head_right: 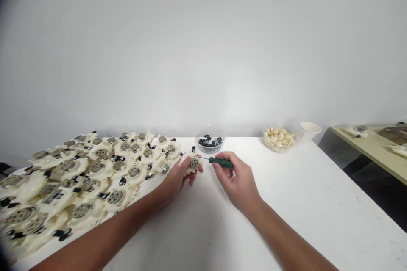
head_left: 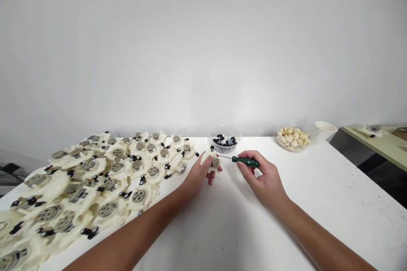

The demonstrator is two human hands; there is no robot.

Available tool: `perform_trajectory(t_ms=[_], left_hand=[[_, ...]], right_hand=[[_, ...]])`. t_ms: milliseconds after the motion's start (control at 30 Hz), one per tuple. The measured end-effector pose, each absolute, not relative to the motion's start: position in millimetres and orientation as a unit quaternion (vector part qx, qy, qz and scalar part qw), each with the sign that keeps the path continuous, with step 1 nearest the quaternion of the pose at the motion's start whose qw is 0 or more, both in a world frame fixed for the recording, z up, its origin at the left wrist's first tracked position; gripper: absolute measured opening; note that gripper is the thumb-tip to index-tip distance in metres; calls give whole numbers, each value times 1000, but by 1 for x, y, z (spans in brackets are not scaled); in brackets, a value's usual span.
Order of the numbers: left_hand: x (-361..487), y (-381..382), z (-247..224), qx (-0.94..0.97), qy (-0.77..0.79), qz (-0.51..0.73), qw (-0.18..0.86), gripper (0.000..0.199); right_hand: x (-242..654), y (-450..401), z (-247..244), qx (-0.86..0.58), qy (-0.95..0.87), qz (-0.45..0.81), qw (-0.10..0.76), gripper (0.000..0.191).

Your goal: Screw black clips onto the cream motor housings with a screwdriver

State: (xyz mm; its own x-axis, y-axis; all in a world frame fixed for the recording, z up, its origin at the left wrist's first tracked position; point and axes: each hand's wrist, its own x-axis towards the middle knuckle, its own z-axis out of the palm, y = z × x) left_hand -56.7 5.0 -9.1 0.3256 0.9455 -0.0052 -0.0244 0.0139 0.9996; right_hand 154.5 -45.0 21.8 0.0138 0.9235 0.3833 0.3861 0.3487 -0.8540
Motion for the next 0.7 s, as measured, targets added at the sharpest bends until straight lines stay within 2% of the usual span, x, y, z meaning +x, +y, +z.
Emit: perform_trajectory(t_ms=[133,300,433,700], left_hand=[[-57,0,-7,604,396,391,570,47],[-59,-3,-7,626,369,354,589,50],[-60,5,-7,528,375,401,648,59],[-62,10,-6,452,356,420,702,65]], right_hand=[[158,-40,15,-574,-608,242,492,25],[160,-36,15,-587,-564,224,536,29],[159,-38,17,-559,-562,227,566,24],[155,-48,16,-483,-663,213,531,14]])
